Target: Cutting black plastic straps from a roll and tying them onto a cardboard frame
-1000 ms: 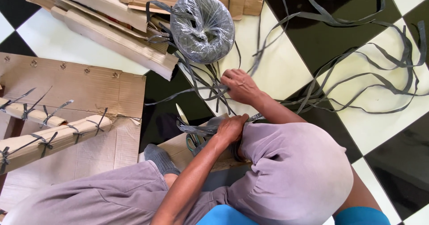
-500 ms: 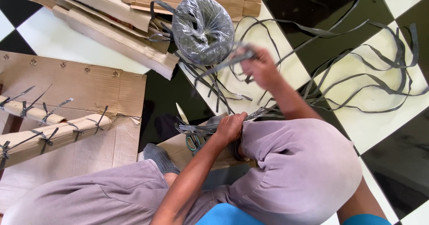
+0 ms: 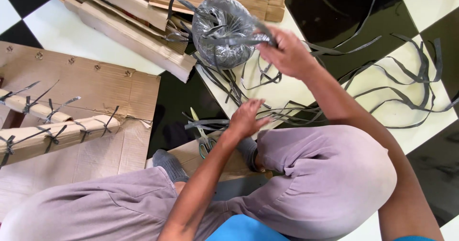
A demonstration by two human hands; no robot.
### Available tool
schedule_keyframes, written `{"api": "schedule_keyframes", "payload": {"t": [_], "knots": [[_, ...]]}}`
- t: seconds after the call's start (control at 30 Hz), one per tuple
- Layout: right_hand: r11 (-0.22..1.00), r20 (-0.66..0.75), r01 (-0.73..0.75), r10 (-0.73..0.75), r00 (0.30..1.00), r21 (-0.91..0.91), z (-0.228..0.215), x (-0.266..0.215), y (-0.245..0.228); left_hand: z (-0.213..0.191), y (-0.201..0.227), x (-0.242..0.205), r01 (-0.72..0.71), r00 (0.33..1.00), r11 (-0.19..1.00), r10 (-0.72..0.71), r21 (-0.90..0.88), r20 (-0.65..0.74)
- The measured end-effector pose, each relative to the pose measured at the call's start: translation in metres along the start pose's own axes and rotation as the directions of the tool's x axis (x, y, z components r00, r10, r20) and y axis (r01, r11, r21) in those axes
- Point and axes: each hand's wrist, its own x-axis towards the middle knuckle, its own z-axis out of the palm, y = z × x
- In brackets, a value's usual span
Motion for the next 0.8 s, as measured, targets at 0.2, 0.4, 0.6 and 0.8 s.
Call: {"api": "schedule_keyframes", "payload": {"t": [0.2, 0.4, 0.6, 0.8], "knots": [[0.918, 0.032, 0.043, -0.033, 0.999, -0.393, 0.041, -0.018, 0.0, -0.103, 0.041, -0.024, -0.291, 0.945, 0.391, -0.026, -0.873, -0.327], [0.754, 0.282, 0.114, 0.097, 0.955, -0.647, 0.045, -0.028, -0.006, -0.083, 0.02, -0.01, -0.389, 0.899, -0.111, -0.262, -0.914, -0.351], [0.636, 0.363, 0.151, 0.216, 0.906, -0.757, 0.049, -0.045, 0.036, -0.105, -0.023, -0.01, -0.46, 0.822, -0.294, -0.497, -0.838, -0.277], [0.436, 0.203, 0.233, -0.116, 0.972, -0.869, 0.003, -0.062, 0.11, -0.164, -0.078, -0.042, -0.677, 0.475, -0.031, -0.781, -0.735, -0.405]]}}
